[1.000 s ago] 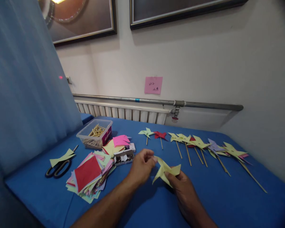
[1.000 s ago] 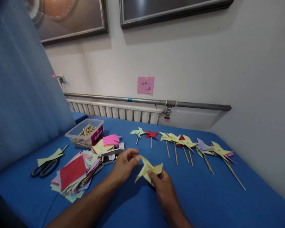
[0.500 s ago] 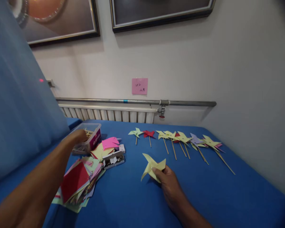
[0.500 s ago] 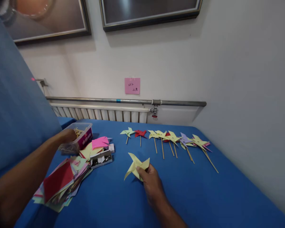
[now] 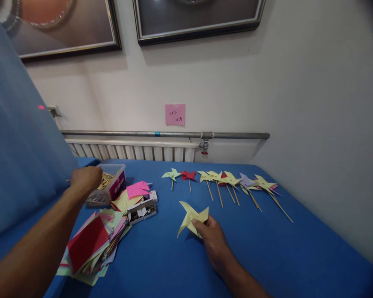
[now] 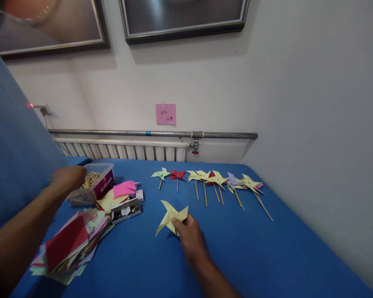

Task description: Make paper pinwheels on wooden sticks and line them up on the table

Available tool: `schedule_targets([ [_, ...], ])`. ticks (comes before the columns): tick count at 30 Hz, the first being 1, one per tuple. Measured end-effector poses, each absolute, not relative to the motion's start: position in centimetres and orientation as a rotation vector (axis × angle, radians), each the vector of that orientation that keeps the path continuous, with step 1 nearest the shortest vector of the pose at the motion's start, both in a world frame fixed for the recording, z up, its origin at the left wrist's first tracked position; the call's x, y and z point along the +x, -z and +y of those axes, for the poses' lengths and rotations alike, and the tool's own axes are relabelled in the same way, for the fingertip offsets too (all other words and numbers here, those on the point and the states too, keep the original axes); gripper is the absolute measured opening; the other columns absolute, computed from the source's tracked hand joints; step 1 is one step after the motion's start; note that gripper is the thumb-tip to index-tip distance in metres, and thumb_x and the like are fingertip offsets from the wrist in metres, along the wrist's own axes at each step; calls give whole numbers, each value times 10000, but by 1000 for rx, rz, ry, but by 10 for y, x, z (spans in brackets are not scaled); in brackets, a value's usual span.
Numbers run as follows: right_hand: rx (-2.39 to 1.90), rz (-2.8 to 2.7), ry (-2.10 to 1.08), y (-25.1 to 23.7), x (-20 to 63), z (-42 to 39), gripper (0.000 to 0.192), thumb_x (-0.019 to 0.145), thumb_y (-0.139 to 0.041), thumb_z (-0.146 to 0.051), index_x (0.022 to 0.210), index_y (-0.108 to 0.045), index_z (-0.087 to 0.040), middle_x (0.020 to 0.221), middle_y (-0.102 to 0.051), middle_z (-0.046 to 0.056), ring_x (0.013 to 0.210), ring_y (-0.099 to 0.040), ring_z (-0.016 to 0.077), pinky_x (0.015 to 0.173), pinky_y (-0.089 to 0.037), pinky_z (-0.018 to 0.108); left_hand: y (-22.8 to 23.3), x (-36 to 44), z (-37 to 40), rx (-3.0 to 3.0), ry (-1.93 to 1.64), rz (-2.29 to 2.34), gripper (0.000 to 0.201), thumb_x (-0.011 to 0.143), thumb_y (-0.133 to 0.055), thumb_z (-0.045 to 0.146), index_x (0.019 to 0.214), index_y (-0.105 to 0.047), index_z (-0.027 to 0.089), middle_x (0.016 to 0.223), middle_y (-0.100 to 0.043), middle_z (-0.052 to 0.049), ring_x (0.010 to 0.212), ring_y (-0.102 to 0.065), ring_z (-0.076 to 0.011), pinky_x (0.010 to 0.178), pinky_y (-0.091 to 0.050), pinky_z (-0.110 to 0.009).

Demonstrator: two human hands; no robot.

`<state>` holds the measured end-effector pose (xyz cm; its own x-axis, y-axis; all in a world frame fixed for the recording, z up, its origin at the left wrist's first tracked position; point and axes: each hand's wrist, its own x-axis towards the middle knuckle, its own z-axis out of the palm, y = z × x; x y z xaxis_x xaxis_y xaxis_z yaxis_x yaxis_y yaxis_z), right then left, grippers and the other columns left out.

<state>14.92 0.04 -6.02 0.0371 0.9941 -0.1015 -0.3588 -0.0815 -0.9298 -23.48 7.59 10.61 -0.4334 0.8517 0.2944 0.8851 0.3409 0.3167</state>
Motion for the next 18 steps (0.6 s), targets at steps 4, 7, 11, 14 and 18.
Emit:
schedule_targets([
  [4,-1043,-765,-1353,59,150,6,418,602,-949,-429,906,-794,-188,805,-805,27,787,-729,275,734,-559,340,-99,-186,51,-1744,374,-2369,284,1018,-499,162,1112,-765,125,1054,-786,-130,1001,-711,-266,886,-464,-327],
  [7,-1008,-674,-1330,51,156,8,412,550,-978,-413,840,-778,-199,771,-786,8,717,-691,230,697,-551,319,-60,-117,43,-2201,746,-2353,255,992,-505,156,1063,-749,170,988,-782,-84,897,-695,-203,762,-434,-250],
  [11,-962,-571,-1317,38,167,8,440,506,-1020,-371,823,-763,-207,818,-787,-1,734,-679,203,698,-560,305,1,-37,39,-2694,1119,-2164,234,1010,-462,216,987,-695,198,768,-680,-1,728,-613,-170,681,-381,-255],
  [14,-943,-569,-1332,35,170,7,463,512,-1032,-363,860,-773,-202,813,-772,-4,730,-661,189,700,-555,304,26,-14,34,-2800,1264,-2112,243,1018,-449,297,932,-654,200,723,-644,9,696,-590,-170,678,-374,-269],
  [18,-929,-656,-1366,40,164,7,415,570,-1018,-383,850,-779,-190,755,-742,-4,677,-616,170,667,-514,294,36,-13,28,-2815,1319,-2238,188,939,-505,305,807,-596,207,700,-627,10,679,-561,-166,665,-367,-275],
])
